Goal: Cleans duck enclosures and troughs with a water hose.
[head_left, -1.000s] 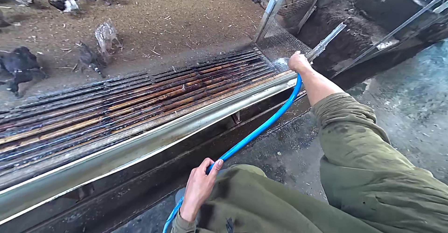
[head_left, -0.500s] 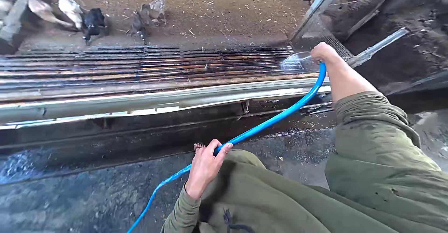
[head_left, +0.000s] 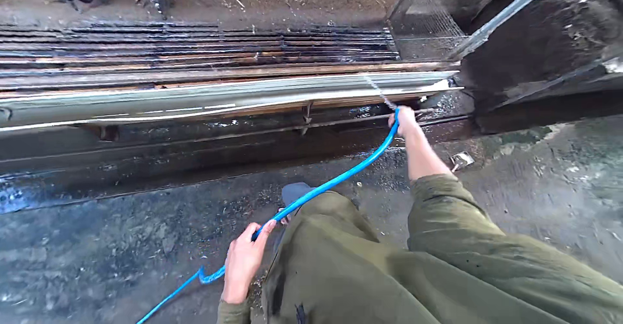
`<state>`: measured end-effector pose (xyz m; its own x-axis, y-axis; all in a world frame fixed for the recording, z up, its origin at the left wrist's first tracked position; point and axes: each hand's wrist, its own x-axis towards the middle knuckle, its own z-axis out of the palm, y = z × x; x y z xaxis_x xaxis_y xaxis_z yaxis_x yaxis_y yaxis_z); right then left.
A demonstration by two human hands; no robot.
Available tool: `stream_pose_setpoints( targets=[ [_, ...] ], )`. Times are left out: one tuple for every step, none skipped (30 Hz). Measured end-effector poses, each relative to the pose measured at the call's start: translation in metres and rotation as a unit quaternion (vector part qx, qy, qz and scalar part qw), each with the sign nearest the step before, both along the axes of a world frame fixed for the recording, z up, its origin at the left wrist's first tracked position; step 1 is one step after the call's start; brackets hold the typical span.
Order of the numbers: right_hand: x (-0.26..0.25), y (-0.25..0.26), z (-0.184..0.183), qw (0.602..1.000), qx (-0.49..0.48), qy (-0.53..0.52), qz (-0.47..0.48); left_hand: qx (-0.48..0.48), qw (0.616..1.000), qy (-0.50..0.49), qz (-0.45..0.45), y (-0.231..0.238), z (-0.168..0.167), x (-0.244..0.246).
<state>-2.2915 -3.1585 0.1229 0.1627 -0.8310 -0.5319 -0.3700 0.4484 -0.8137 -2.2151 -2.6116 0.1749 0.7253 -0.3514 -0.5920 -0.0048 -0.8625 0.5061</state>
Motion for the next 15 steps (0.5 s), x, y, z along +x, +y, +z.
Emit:
stream_pose_setpoints(
  targets=[
    [-0.029, 0.005, -0.014, 0.999, 0.038, -0.022, -0.029, 0.013, 1.0, 0.004, 0.004, -0.003, -0.003, -0.009],
    [-0.056, 0.008, -0.028, 0.996, 0.063, -0.026, -0.061, 0.024, 1.0, 0.011, 0.004, -0.008, -0.005, -0.019],
    [-0.08, 0.01, -0.04, 0.993, 0.078, -0.018, -0.088, 0.036, 0.999, 0.019, 0.0, -0.016, -0.006, -0.028],
    [-0.102, 0.009, -0.054, 0.991, 0.081, -0.003, -0.107, 0.048, 0.998, 0.027, -0.006, -0.025, -0.006, -0.038],
    [-0.124, 0.007, -0.065, 0.99, 0.076, 0.013, -0.117, 0.059, 0.998, 0.035, -0.013, -0.035, -0.007, -0.05],
    [-0.145, 0.004, -0.076, 0.991, 0.063, 0.027, -0.117, 0.068, 0.997, 0.039, -0.021, -0.045, -0.007, -0.062],
    [-0.166, -0.002, -0.088, 0.992, 0.049, 0.046, -0.111, 0.074, 0.996, 0.04, -0.029, -0.055, -0.009, -0.075],
    [-0.187, -0.01, -0.099, 0.992, 0.04, 0.065, -0.101, 0.078, 0.996, 0.039, -0.036, -0.066, -0.012, -0.089],
    [-0.207, -0.02, -0.111, 0.992, 0.03, 0.084, -0.091, 0.083, 0.995, 0.041, -0.043, -0.079, -0.014, -0.105],
    [-0.226, -0.032, -0.119, 0.991, 0.024, 0.104, -0.079, 0.087, 0.994, 0.044, -0.046, -0.094, -0.016, -0.121],
    [-0.246, -0.043, -0.125, 0.99, 0.027, 0.122, -0.068, 0.091, 0.994, 0.046, -0.048, -0.108, -0.016, -0.138],
    [-0.269, -0.048, -0.131, 0.988, 0.038, 0.136, -0.057, 0.096, 0.993, 0.046, -0.051, -0.12, -0.015, -0.153],
    [-0.293, -0.054, -0.137, 0.987, 0.05, 0.148, -0.044, 0.098, 0.993, 0.043, -0.051, -0.133, -0.015, -0.166],
    [-0.314, -0.063, -0.14, 0.986, 0.055, 0.157, -0.028, 0.095, 0.993, 0.043, -0.05, -0.146, -0.015, -0.177],
    [-0.334, -0.072, -0.141, 0.985, 0.059, 0.162, -0.016, 0.091, 0.994, 0.045, -0.049, -0.158, -0.014, -0.19]
  ],
)
